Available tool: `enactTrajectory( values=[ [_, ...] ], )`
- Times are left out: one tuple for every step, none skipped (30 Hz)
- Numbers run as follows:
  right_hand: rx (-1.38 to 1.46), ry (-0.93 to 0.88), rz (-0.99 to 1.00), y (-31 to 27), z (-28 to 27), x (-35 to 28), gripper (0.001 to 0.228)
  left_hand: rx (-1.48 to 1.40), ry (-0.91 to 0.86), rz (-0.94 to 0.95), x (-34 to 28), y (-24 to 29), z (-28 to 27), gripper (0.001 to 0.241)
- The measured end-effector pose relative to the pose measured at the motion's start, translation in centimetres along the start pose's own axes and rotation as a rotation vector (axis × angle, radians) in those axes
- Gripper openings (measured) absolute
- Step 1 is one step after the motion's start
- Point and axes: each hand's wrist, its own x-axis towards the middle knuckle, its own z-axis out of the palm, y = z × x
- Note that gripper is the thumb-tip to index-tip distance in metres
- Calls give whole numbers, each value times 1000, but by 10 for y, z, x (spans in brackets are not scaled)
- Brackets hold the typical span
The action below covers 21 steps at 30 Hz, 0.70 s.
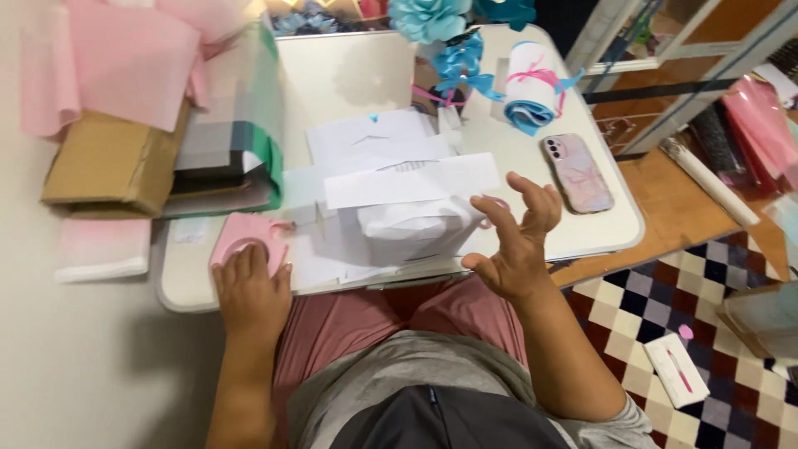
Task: The person wraps a small white box with a sheet of printed paper, folds the edges, and secures the package using a pink tape dispenser. The person repeatedly applies tape to the seams and smooths the paper to complete the wrapping.
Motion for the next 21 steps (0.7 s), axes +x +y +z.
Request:
enactTrajectory(
  values=[
    [-7,0,-3,-1,-1,-1,86,40,2,-13,-4,-3,9,56],
    [-18,4,-7,-1,-2,0,84,76,6,-24,-4,-5,19,53],
    [-11,4,-14,-2,-2,1,84,82,10,-32,-4,-6,19,53],
    [-8,5,-14,-2,-4,1,80,90,11,-26,-5,-5,19,48],
    [-5,5,-15,-2,-5,1,76,99,12,-20,-5,-4,20,42],
    [-3,3,-17,-2,-6,1,76,99,11,-24,-5,-5,21,42],
    [-2,10,-15,-2,-8,1,74,107,20,-26,-4,-6,21,38],
    [2,18,-10,-2,-9,0,72,117,27,-28,-5,-8,21,34],
    [5,14,-10,-3,-10,-2,72,119,24,-31,-4,-1,10,34],
    [6,26,-15,-4,-10,-2,70,79,40,-26,-2,4,-2,34],
    [7,37,-20,-4,-11,-3,67,40,56,-21,1,10,-14,34],
    [13,41,-25,-5,-10,-2,67,46,61,-26,4,19,-31,34],
    [26,69,-36,-6,-8,-1,63,-5,112,7,7,28,-48,32],
    [37,91,-40,-8,-9,-3,61,-57,155,40,7,39,-65,30],
    [42,88,-39,-13,-7,-1,61,-53,152,37,10,48,-83,30],
    [50,107,-71,-19,-7,0,57,-84,158,64,13,58,-99,31],
    [57,126,-102,-25,-6,1,55,-116,165,91,15,68,-116,31],
    [59,126,-100,-35,-6,5,55,-114,163,92,14,75,-129,31],
    [82,107,-134,-45,-7,9,49,-123,84,128,12,82,-142,26],
    [104,91,-170,-55,-7,13,43,-131,7,165,12,89,-155,22],
    [104,93,-170,-63,-9,19,43,-129,9,166,11,93,-157,22]
  ],
)
